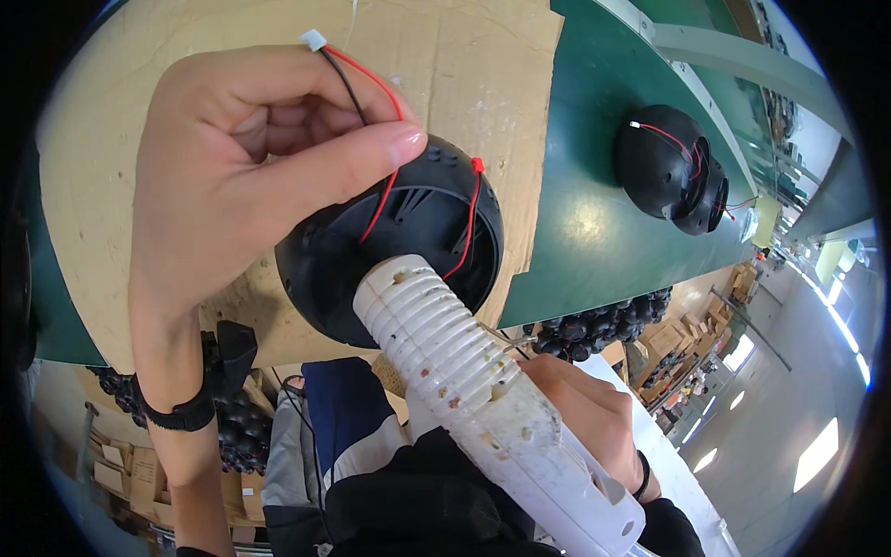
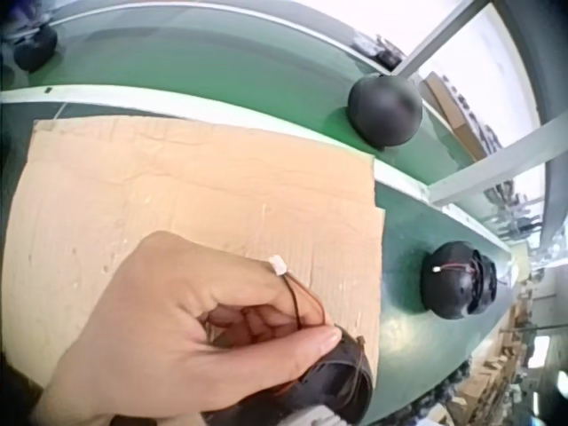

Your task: Apply hot glue to secure wires and connectors inside plastic dome housings at an assembly line.

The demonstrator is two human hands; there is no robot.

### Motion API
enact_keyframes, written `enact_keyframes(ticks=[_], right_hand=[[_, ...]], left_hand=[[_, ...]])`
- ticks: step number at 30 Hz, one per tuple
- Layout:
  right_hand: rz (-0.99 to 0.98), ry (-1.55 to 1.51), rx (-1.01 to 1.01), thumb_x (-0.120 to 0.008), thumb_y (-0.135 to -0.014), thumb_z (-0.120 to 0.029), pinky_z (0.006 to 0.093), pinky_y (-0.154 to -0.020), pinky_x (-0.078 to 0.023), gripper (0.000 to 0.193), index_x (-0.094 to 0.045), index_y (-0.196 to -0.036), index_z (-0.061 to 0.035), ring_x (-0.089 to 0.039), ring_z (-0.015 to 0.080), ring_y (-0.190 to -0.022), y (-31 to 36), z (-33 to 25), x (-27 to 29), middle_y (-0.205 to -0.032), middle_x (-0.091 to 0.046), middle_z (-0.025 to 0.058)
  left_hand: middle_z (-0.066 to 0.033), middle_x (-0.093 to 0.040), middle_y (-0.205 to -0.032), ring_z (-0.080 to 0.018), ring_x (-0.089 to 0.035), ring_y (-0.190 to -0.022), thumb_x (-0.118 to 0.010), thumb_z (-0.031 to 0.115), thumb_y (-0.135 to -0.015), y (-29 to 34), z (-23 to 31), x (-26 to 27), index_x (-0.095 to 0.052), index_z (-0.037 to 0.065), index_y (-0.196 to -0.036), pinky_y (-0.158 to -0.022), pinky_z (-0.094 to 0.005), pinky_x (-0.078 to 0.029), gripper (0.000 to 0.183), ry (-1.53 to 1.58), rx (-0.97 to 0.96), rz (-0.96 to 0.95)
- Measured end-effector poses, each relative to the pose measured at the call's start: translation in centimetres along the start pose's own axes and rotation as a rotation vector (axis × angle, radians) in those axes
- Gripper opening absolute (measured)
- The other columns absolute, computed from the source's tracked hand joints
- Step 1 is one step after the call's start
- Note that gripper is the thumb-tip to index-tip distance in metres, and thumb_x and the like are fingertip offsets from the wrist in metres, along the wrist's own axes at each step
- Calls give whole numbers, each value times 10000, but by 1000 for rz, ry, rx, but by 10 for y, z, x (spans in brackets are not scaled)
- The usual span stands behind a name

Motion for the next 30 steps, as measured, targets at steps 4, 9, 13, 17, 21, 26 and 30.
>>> enact_keyframes(ticks=[4, 9, 13, 17, 21, 26, 30], right_hand=[[-36, 163, -51, -731, -618, -148, 313, -604, -534, 281, -685, -860, -14, -677, 275, -654, 8, -4, 3, -819, -684, 110], [-32, 222, -135, -693, -566, -215, 320, -604, -516, 295, -706, -810, -49, -657, 271, -607, 12, -6, 7, -762, -683, 67], [-47, 155, -132, -709, -607, -183, 328, -608, -521, 277, -694, -833, -23, -660, 277, -630, 12, -4, 7, -787, -678, 91], [-86, 40, -82, -726, -649, -151, 336, -611, -526, 263, -682, -857, 3, -663, 283, -654, 8, -1, 2, -812, -672, 115], [-66, 22, -120, -742, -690, -119, 344, -614, -531, 252, -670, -881, 29, -666, 289, -677, 13, -2, 14, -836, -667, 139], [-86, -81, -90, -763, -742, -80, 354, -618, -537, 245, -655, -910, 61, -670, 297, -706, 8, 1, 16, -867, -660, 169], [-130, -190, -147, -764, -750, -91, 360, -628, -537, 255, -649, -909, 71, -664, 308, -712, 1, -1, 17, -867, -657, 173]], left_hand=[[-84, -716, -809, -86, -683, -701, -748, -19, -869, -1, 1, 1, -694, -44, -848, -642, -193, -545, 63, 30, -18, -2], [-76, -714, -803, -80, -680, -696, -750, -13, -873, -4, 0, 0, -703, -38, -864, -639, -185, -541, 54, 36, -69, -10], [-81, -717, -822, -78, -675, -711, -753, -12, -867, -5, -2, -3, -704, -39, -866, -650, -191, -545, 56, 14, -45, -13], [-96, -715, -842, -94, -659, -721, -759, -26, -836, 19, 4, 8, -708, -33, -871, -641, -211, -527, 62, -207, -158, 121], [-100, -699, -827, -120, -631, -677, -754, -40, -757, 35, 3, 5, -725, -17, -861, -599, -230, -488, 110, -145, -163, 80], [-97, -671, -797, -147, -582, -604, -746, -33, -600, 70, 4, 17, -764, 12, -827, -535, -253, -425, 232, -97, -193, -38], [-93, -662, -779, -158, -566, -583, -730, -45, -560, 76, 0, 14, -770, 11, -813, -519, -261, -411, 263, -105, -214, -83]])
Point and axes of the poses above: each hand's wrist, its own y-axis away from the middle knuckle, its own x-axis out of the back of the hand, z = x × y, the point moved 2 cm from there along -y, towards the middle knuckle
